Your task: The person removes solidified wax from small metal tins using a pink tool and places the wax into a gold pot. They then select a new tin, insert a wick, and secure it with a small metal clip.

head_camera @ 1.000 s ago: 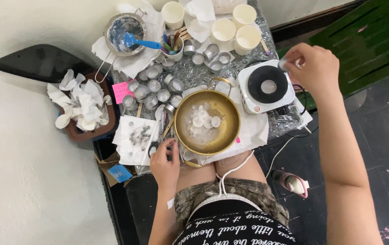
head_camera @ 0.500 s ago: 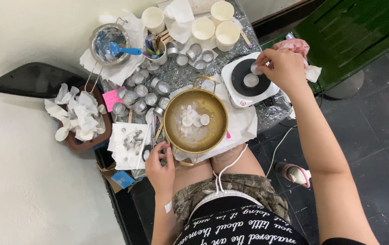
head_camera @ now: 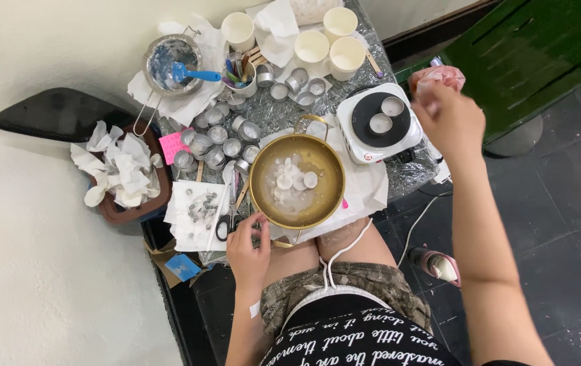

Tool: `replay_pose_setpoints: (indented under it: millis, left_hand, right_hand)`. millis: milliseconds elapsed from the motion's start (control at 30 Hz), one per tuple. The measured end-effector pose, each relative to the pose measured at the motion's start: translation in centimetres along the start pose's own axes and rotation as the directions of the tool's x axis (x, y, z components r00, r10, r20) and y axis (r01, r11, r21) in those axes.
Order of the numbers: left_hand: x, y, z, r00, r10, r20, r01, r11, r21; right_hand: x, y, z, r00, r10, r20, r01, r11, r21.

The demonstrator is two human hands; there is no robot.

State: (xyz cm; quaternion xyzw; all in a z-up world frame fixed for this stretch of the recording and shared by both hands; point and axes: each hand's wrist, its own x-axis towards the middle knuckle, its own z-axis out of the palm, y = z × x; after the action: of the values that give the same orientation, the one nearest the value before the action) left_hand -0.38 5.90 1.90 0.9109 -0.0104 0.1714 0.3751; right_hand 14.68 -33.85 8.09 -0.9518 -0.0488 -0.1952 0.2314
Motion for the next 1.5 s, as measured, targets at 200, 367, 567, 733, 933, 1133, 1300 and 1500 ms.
replay_pose_setpoints:
  millis: [200, 367, 567, 733, 933, 1133, 1300, 1500]
  left_hand:
    - [0.0, 0.2, -0.2, 1.000, -0.002, -0.003, 0.002, 1.000, 0.007]
    - [0.2, -0.2, 0.0, 0.998, 0.058, 0.002, -0.058, 0.998, 0.008]
    - [0.0, 0.0, 0.3, 0.999, 0.043, -0.006, -0.043, 0.999, 0.007]
    - [-0.2, -0.2, 0.4, 0.999, 0.044, -0.021, -0.044, 0.999, -0.007]
    - [-0.7, -1.4, 0.6, 1.000, 0.005, -0.009, -0.005, 1.000, -0.025]
    - [-0.3, -2.9, 0.9, 0.997, -0.062, -0.050, 0.066, 0.994, 0.092]
    - [0.1, -2.3, 1.6, 0.991, -0.063, 0.116, 0.038, 0.977, 0.208]
    - [-1.0, -5.1, 3.4, 0.995, -0.096, 0.039, 0.089, 0.984, 0.152]
  right_hand:
    - [-8.7, -0.4, 2.4, 0.951, 0.309, 0.028, -0.305, 0.947, -0.105]
    - [-9.9, -0.4, 4.4, 0.859, 0.512, 0.005, -0.512, 0.859, -0.023]
    - [-10.9, 2.9, 5.6, 0.843, 0.535, 0.051, -0.535, 0.827, 0.172]
    - [-10.9, 2.5, 5.5, 0.834, 0.547, 0.072, -0.548, 0.807, 0.222]
    - [-11.6, -2.3, 4.1, 0.875, 0.483, -0.033, -0.465, 0.857, 0.222]
    - [-14.3, -9.0, 6.4, 0.917, 0.398, -0.001, -0.394, 0.907, 0.152]
    - [-14.7, -12.4, 7.4, 0.920, 0.255, 0.297, -0.296, 0.950, 0.101]
    - [-14.2, -12.2, 7.4, 0.909, 0.304, 0.285, -0.346, 0.932, 0.111]
